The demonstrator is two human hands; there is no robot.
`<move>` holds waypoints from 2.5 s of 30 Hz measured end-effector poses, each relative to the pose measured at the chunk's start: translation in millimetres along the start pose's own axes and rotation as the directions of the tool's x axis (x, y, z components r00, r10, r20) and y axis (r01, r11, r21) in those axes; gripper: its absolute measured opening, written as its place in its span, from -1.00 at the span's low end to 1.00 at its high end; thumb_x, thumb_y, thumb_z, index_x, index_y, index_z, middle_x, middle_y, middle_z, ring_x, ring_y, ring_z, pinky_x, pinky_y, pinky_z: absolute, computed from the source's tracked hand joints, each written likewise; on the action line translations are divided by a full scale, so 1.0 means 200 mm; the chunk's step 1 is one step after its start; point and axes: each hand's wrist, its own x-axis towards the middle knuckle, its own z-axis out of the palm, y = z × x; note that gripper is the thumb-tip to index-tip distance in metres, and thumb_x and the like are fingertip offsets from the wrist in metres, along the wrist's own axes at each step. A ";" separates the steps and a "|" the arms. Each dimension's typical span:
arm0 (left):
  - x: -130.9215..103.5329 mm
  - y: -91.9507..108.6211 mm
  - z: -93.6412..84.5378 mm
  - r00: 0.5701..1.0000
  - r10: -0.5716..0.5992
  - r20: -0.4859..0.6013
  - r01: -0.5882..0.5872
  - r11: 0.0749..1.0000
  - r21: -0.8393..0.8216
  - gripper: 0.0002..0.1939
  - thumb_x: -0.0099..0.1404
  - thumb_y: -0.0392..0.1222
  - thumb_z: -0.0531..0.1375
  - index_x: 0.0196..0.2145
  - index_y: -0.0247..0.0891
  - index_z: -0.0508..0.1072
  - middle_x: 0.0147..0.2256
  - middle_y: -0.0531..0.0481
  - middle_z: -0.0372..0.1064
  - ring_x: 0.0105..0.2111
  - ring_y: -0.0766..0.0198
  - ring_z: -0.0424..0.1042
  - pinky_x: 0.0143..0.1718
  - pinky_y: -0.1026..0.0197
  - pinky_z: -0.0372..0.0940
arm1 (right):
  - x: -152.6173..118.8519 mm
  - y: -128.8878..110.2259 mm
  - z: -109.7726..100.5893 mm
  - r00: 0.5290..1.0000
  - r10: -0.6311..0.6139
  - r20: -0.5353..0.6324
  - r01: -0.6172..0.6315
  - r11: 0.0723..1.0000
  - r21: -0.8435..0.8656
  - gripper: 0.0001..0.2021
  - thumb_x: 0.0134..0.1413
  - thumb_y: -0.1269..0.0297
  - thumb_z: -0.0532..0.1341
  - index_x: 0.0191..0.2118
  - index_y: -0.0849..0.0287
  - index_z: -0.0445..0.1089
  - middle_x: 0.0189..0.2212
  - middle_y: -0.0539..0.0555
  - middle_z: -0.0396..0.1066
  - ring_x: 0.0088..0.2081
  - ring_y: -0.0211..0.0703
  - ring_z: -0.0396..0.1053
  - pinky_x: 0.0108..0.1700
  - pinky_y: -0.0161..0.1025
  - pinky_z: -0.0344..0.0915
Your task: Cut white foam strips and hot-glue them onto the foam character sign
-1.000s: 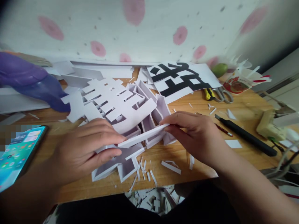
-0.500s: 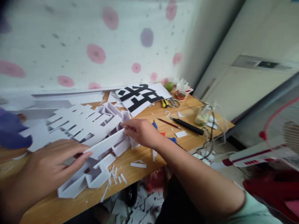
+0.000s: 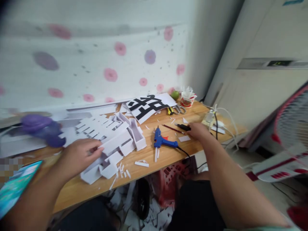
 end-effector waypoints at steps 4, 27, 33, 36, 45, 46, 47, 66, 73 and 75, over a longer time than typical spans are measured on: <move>0.00 0.06 -0.02 0.999 0.017 0.050 -0.020 0.998 0.059 -0.76 0.21 -0.18 0.02 -0.54 -0.25 0.37 -0.57 0.06 0.28 -0.50 0.31 0.24 -0.43 0.26 0.04 | -0.01 0.01 -0.01 0.998 -0.033 -0.053 0.036 0.997 0.066 -0.86 0.11 0.29 0.21 -0.26 0.28 0.38 -0.31 0.11 0.36 -0.25 -0.16 0.34 -0.18 -0.19 0.28; -0.04 0.11 -0.02 0.993 -0.121 0.008 0.121 0.993 -0.002 -0.76 0.25 -0.17 0.00 -0.53 -0.25 0.31 -0.54 0.07 0.26 -0.49 0.33 0.23 -0.45 0.28 0.02 | -0.66 -0.96 0.18 0.779 -0.623 0.074 0.175 0.330 0.928 -0.74 0.18 0.15 0.00 -0.11 0.23 0.13 -0.47 -0.02 0.27 -0.62 -0.35 0.23 -0.57 -0.40 0.19; -0.03 0.10 -0.01 0.992 -0.129 0.006 0.130 0.991 -0.033 -0.76 0.23 -0.16 0.03 -0.56 -0.25 0.29 -0.56 0.09 0.22 -0.52 0.34 0.19 -0.46 0.28 0.00 | -0.68 -0.96 0.21 0.786 -0.611 0.090 0.178 0.364 0.914 -0.73 0.19 0.14 0.00 -0.10 0.22 0.15 -0.47 -0.01 0.29 -0.62 -0.33 0.25 -0.56 -0.38 0.21; -0.01 0.10 0.01 0.990 -0.137 -0.011 0.137 0.989 -0.047 -0.80 0.22 -0.14 0.05 -0.51 -0.23 0.34 -0.54 0.09 0.24 -0.50 0.33 0.20 -0.45 0.27 0.01 | -0.68 -0.97 0.22 0.801 -0.594 0.077 0.199 0.384 0.902 -0.73 0.20 0.14 0.00 -0.10 0.23 0.17 -0.45 0.01 0.30 -0.58 -0.32 0.27 -0.54 -0.38 0.21; -0.01 0.11 0.07 0.983 -0.174 -0.055 0.168 0.981 -0.093 -0.76 0.23 -0.12 0.03 -0.55 -0.24 0.27 -0.59 0.11 0.18 -0.56 0.34 0.14 -0.50 0.28 -0.04 | -0.66 -0.98 0.23 0.811 -0.584 0.048 0.186 0.335 0.924 -0.72 0.21 0.14 -0.01 -0.08 0.21 0.16 -0.46 -0.02 0.30 -0.61 -0.34 0.26 -0.56 -0.40 0.20; -0.01 0.11 0.07 0.982 -0.177 -0.060 0.171 0.980 -0.102 -0.76 0.23 -0.13 0.03 -0.55 -0.24 0.28 -0.60 0.12 0.17 -0.56 0.34 0.14 -0.51 0.28 -0.04 | -0.66 -0.98 0.23 0.810 -0.584 0.048 0.190 0.339 0.921 -0.72 0.20 0.14 -0.01 -0.08 0.22 0.17 -0.46 -0.02 0.30 -0.61 -0.34 0.25 -0.56 -0.40 0.20; -0.01 0.11 0.07 0.982 -0.180 -0.065 0.172 0.979 -0.112 -0.76 0.22 -0.13 0.04 -0.56 -0.24 0.28 -0.60 0.12 0.17 -0.56 0.35 0.13 -0.51 0.28 -0.04 | -0.66 -0.98 0.23 0.810 -0.585 0.048 0.193 0.343 0.919 -0.72 0.20 0.14 0.00 -0.08 0.22 0.18 -0.47 -0.01 0.30 -0.61 -0.33 0.25 -0.56 -0.40 0.20; -0.15 0.30 -0.09 0.878 -0.234 -0.419 0.090 0.938 -0.336 -0.77 0.25 -0.15 0.07 -0.50 -0.29 0.35 -0.58 0.10 0.17 -0.54 0.36 0.20 -0.46 0.31 0.13 | -0.80 -0.94 0.06 0.761 -0.635 -0.132 0.393 0.290 0.873 -0.62 0.25 0.08 0.00 0.06 0.18 0.23 -0.42 0.01 0.32 -0.56 -0.35 0.20 -0.51 -0.41 0.18; -0.21 0.36 -0.19 0.838 -0.240 -0.490 0.038 0.922 -0.386 -0.81 0.24 -0.20 0.11 -0.51 -0.29 0.34 -0.58 0.11 0.16 -0.54 0.38 0.18 -0.48 0.32 0.11 | -0.84 -0.91 0.05 0.728 -0.638 -0.250 0.547 0.320 0.774 -0.63 0.24 0.12 0.01 0.05 0.18 0.27 -0.09 0.12 0.35 -0.08 -0.10 0.32 -0.09 -0.25 0.29; -0.23 0.37 -0.21 0.826 -0.237 -0.512 0.023 0.921 -0.389 -0.82 0.23 -0.20 0.12 -0.51 -0.29 0.35 -0.59 0.11 0.17 -0.55 0.38 0.18 -0.49 0.31 0.10 | -0.85 -0.90 0.04 0.714 -0.651 -0.257 0.562 0.314 0.765 -0.63 0.24 0.12 0.01 0.06 0.17 0.27 -0.01 0.11 0.30 0.00 -0.06 0.28 -0.05 -0.23 0.29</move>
